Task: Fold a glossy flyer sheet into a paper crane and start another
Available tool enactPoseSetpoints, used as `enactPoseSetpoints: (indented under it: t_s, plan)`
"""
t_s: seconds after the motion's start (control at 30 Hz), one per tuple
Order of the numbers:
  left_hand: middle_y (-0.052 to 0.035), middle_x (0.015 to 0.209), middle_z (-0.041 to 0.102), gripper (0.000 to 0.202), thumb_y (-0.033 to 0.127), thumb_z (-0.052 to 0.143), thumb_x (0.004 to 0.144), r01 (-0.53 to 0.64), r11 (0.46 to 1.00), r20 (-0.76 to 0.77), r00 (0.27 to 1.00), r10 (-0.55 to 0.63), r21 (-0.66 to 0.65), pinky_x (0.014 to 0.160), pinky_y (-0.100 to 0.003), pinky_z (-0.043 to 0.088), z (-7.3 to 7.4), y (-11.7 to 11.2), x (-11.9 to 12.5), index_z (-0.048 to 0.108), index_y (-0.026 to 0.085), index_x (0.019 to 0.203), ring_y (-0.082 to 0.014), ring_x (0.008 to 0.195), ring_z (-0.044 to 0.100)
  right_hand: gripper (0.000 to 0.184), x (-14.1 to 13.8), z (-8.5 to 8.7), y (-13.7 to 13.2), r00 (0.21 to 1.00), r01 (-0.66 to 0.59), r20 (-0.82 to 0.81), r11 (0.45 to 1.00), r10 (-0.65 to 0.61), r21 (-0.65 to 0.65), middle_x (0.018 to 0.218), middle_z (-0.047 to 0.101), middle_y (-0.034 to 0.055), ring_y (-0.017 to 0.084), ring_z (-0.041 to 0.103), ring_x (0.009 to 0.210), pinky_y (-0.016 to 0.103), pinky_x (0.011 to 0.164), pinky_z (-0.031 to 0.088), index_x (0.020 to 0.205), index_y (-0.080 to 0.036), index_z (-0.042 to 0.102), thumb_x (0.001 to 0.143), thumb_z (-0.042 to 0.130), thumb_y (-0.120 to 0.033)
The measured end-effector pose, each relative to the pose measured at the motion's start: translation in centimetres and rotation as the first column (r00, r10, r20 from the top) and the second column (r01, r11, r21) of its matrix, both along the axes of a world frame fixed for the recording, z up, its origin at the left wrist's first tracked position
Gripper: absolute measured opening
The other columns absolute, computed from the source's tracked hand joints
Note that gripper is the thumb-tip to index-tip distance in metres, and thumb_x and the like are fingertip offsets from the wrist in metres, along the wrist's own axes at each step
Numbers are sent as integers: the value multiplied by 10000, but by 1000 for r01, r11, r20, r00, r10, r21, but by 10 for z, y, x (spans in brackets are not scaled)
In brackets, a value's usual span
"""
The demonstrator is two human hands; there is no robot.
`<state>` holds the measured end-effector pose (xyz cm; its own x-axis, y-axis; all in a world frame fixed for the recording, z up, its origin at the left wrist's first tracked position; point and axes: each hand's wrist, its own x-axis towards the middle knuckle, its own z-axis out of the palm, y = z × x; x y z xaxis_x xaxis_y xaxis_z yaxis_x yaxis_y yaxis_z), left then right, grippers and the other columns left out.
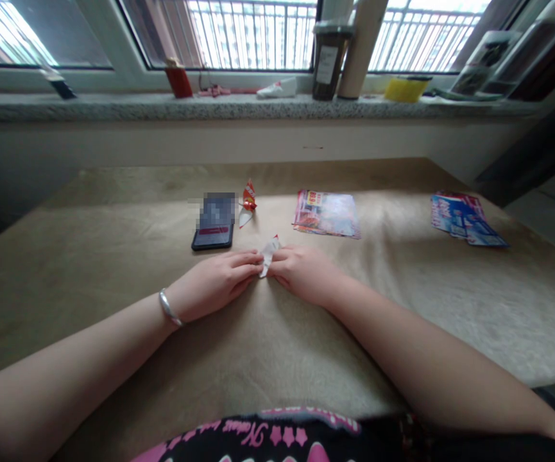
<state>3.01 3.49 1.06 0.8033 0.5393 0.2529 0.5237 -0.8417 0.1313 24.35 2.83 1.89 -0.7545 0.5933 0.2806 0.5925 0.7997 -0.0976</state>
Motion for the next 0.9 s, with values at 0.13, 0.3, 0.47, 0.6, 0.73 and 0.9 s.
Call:
enactPoseSetpoints:
  t_s: [0.13,0.3,0.47,0.6,0.73,0.9]
  plan:
    - [-102,1238,554,321,168,398,889,90,995,-61,994,-88,33,983,-353,441,3,1,-6,556,132,1166,-202,1139,518,232,3,3,2,999,-32,26,999,32,3,888,684,13,141,596,756,249,662,438,882,-240,701,854,486,-158]
    - [-88,1299,499,392,170,426,861,175,984,-96,980,-176,-23,1003,-369,414,8,4,-12,494,187,1246,-201,1180,471,239,7,-2,8,997,-67,32,996,65,60,908,675,26,147,597,777,248,665,440,890,-226,691,867,464,-155]
    - [-98,1268,503,376,225,443,868,84,996,-105,991,-83,9,988,-393,414,8,-6,-5,502,182,1236,-240,1163,456,263,9,-6,13,1000,-28,4,999,27,46,918,677,47,144,612,780,238,669,446,858,-204,693,874,436,-148]
    - [-103,1294,482,374,234,440,868,29,999,-121,992,-25,32,1002,-409,395,7,-12,-3,503,190,1235,-254,1192,441,263,7,-2,13,999,43,-17,997,-44,-64,929,692,41,140,634,782,235,701,460,860,-217,710,836,468,-117]
    - [-104,1362,419,372,266,438,879,14,1000,-142,990,-12,17,1033,-433,354,4,-10,-8,496,233,1244,-261,1257,386,265,8,2,13,996,91,6,987,-91,-134,881,712,37,153,651,784,247,732,476,837,-211,722,784,497,-80]
    - [-117,1412,353,391,311,441,885,-8,1000,-168,986,4,-22,1035,-475,327,0,-6,-10,465,251,1271,-279,1299,327,260,14,1,14,997,80,13,988,-79,-135,835,722,-3,148,653,762,291,822,469,829,-233,715,775,502,-94]
